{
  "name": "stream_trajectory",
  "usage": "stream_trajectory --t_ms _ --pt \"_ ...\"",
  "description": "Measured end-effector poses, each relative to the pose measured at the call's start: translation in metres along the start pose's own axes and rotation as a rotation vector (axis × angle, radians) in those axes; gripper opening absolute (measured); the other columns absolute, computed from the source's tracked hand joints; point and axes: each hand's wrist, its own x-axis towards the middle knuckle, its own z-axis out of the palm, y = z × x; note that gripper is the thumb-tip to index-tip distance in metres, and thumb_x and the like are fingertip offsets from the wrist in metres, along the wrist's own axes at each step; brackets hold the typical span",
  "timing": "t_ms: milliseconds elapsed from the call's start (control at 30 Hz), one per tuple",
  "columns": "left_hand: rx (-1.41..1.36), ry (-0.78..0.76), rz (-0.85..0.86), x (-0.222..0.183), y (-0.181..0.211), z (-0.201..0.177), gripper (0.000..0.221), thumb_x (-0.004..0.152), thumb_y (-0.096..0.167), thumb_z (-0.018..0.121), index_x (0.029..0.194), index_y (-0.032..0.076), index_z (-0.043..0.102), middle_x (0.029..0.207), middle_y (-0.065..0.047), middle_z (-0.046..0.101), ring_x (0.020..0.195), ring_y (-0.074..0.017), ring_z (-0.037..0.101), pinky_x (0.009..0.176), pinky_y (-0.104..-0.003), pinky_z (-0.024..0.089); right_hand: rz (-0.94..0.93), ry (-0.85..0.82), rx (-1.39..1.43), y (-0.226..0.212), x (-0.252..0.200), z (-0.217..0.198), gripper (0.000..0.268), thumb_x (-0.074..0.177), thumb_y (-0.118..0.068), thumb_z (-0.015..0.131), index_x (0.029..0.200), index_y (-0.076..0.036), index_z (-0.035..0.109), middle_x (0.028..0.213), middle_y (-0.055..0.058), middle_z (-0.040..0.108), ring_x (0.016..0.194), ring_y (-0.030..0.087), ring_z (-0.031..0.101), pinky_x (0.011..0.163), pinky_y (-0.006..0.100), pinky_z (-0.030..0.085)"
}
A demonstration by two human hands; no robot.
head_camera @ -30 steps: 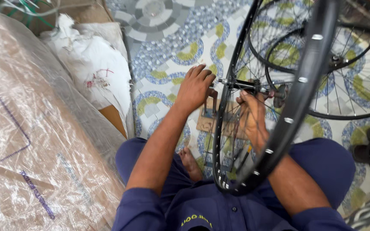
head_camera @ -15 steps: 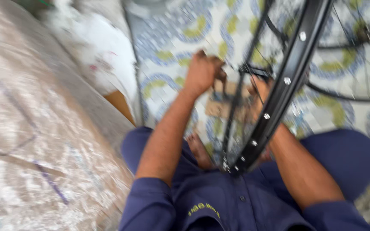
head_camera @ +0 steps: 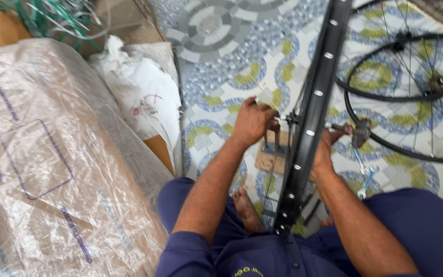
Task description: The person trues a bicycle wheel by placing it on a truing stand and using tools to adjust the spoke tension.
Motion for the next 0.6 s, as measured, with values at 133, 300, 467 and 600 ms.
stream_trajectory --t_ms 133,300,467,600 --pt "-0.02 0.01 0.084 0.003 -0.011 0.006 0.021 0.084 0.032 0.075 0.1 0.017 0.077 0.099 -0.005 0.075 0.094 -0.027 0.07 0.1 -0.046 0.043 -0.044 -0.012 0.069 0.017 0.007 0.0 0.024 0.097 -0.017 0.062 0.112 -0.005 0.047 0.088 0.008 0.066 0.071 0.018 0.07 0.058 0.033 0.06" --pt "-0.037 0.022 0.089 -0.003 -0.005 -0.004 0.022 0.083 0.033 0.078 0.097 0.016 0.077 0.095 -0.006 0.074 0.089 -0.0287 0.071 0.104 -0.05 0.04 -0.093 -0.137 0.004 0.011 0.005 -0.006 0.034 0.104 -0.025 0.063 0.116 0.006 0.055 0.087 0.009 0.062 0.066 0.016 0.063 0.053 0.032 0.052" --pt "-0.026 0.107 0.095 -0.003 -0.003 -0.005 0.02 0.085 0.028 0.075 0.1 0.015 0.076 0.096 -0.005 0.074 0.092 -0.0283 0.071 0.11 -0.056 0.034 -0.039 -0.024 -0.033 0.004 -0.004 0.005 0.036 0.097 -0.026 0.068 0.12 -0.005 0.051 0.093 0.007 0.062 0.073 0.014 0.061 0.058 0.032 0.054" --pt "-0.002 0.081 0.075 -0.001 -0.007 -0.005 0.016 0.091 0.018 0.068 0.106 0.013 0.074 0.095 -0.01 0.072 0.096 -0.0306 0.069 0.116 -0.05 0.037 -0.196 -0.026 -0.287 0.001 -0.003 0.008 0.048 0.092 -0.029 0.07 0.129 -0.001 0.057 0.118 0.006 0.065 0.111 0.018 0.06 0.098 0.038 0.05"
